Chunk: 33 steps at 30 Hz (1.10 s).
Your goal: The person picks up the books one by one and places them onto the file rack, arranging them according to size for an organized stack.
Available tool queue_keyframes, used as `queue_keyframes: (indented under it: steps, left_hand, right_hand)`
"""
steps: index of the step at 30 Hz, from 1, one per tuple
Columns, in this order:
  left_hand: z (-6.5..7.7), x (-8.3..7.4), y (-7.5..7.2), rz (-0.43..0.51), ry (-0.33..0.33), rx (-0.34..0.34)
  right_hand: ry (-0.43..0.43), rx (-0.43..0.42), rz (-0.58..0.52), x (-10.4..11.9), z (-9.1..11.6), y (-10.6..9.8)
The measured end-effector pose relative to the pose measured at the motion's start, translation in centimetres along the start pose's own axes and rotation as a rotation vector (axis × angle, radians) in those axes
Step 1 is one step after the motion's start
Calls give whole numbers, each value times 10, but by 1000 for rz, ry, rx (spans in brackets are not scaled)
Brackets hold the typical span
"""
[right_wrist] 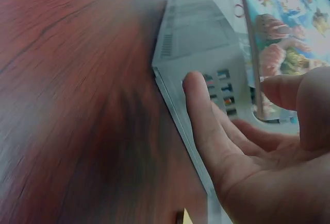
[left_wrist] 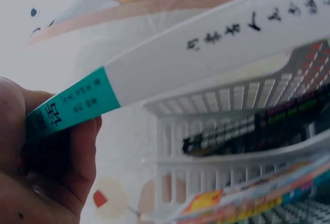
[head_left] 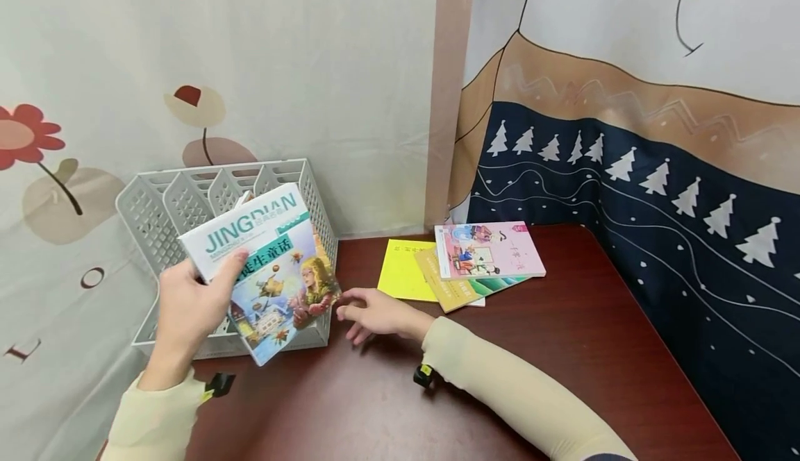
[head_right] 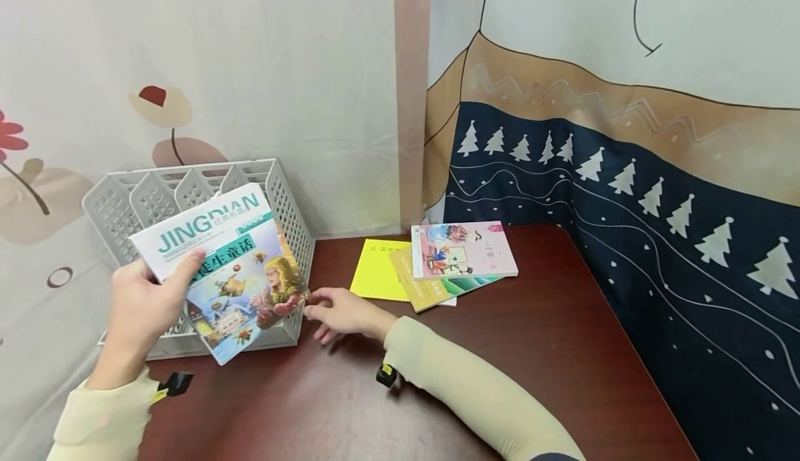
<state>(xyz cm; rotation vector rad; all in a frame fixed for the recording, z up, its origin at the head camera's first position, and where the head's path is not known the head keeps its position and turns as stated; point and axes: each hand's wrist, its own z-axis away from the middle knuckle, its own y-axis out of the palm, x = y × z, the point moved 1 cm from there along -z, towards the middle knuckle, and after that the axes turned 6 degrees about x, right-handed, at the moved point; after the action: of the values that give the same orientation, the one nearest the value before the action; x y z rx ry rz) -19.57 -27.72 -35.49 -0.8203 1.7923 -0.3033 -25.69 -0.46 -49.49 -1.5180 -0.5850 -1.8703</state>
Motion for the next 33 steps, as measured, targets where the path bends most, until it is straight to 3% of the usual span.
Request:
queue_keyframes:
  steps: [8,14,18,25,30,33]
  left_hand:
    - [11,9,-32,-15,-35,-87]
    - [20,19,-49,-27,-54,-120]
    - [23,25,-58,-52,-66,-166]
    - [17,34,-84,-97,-58,-278]
    - [8,51,-103,-78,-54,-332]
    - [3,61,-118,-61,-108,-349]
  right_hand:
    - [-3,-101,62,7,-28,28]
    - [22,-218,146,5,-35,41]
    - [49,-259,129,2,-35,46]
    - [11,-217,23,-2,-34,44]
    - [15,-203,26,-3,-35,43]
    - [14,-201,37,-2,-36,44]
